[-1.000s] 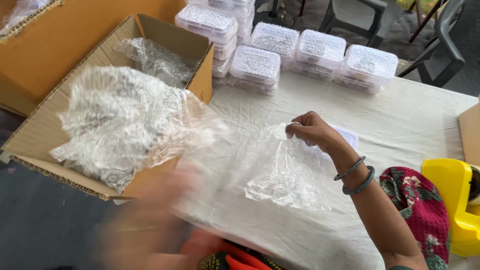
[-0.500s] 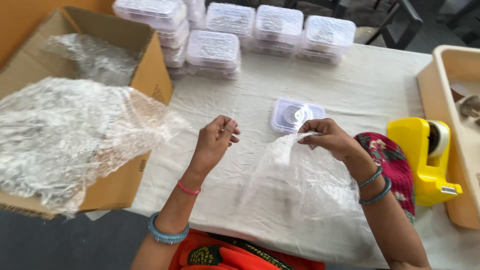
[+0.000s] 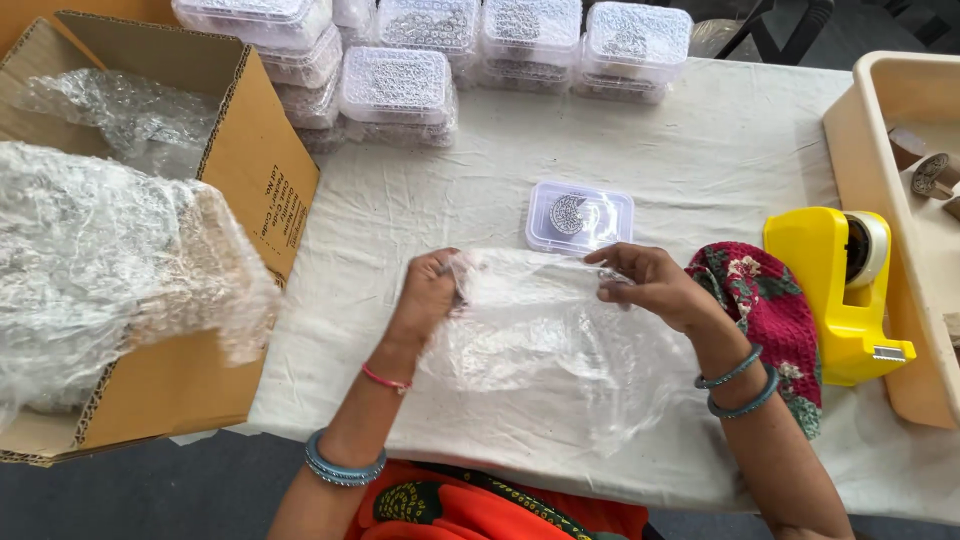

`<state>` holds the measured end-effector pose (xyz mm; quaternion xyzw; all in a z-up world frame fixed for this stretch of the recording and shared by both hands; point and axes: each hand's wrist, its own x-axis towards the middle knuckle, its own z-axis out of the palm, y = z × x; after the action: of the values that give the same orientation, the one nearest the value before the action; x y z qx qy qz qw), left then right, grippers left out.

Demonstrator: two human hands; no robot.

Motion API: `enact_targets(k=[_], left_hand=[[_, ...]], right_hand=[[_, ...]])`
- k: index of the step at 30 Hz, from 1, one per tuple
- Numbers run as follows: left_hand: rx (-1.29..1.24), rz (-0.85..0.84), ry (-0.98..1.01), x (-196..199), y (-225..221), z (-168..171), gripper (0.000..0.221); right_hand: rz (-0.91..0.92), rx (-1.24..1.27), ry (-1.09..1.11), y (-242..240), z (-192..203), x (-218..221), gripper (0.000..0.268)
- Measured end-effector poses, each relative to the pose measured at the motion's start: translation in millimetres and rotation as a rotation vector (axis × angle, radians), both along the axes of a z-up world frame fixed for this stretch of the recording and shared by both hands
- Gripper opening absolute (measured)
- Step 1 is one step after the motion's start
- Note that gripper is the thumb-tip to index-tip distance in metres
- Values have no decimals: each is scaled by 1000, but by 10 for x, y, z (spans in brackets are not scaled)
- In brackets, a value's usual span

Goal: The person wipes a small plastic container with a cloth, places a decorative wooden stamp inside, and closes the lid. They then wrap the container in bubble wrap and secure it with clear tape using a yellow tape dispenser. Finally, the wrapped package is placed on a stack of similar items.

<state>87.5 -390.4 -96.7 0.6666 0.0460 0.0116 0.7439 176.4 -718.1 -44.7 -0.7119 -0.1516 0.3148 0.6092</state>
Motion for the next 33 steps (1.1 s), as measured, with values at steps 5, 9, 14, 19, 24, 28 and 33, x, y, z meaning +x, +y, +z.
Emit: enact_targets(k=[5, 9, 14, 19, 24, 28, 33], left_hand=[[-119, 91, 247, 80, 227, 96, 25], [-163, 198, 219, 173, 309, -133, 34], [-132, 185, 166, 141, 385, -94, 44], [-133, 220, 204, 169, 464, -63, 43], [-180, 239, 138, 179, 456, -247, 44], [-153, 286, 105, 143, 373, -236, 35], [-158, 352, -7, 148, 393, -355, 21]], right_hand=[[-66, -2, 39, -180, -1, -24, 43], [-149, -73, -12, -323, -62, 24, 43], [-27, -133, -47, -491, -65, 55, 44], [-21, -123, -74, -795, -348, 173, 25], [-278, 107, 103, -547, -115, 69, 18], [-481, 197, 127, -489, -283, 110, 18], [-556, 119, 34, -426, -245, 54, 17]])
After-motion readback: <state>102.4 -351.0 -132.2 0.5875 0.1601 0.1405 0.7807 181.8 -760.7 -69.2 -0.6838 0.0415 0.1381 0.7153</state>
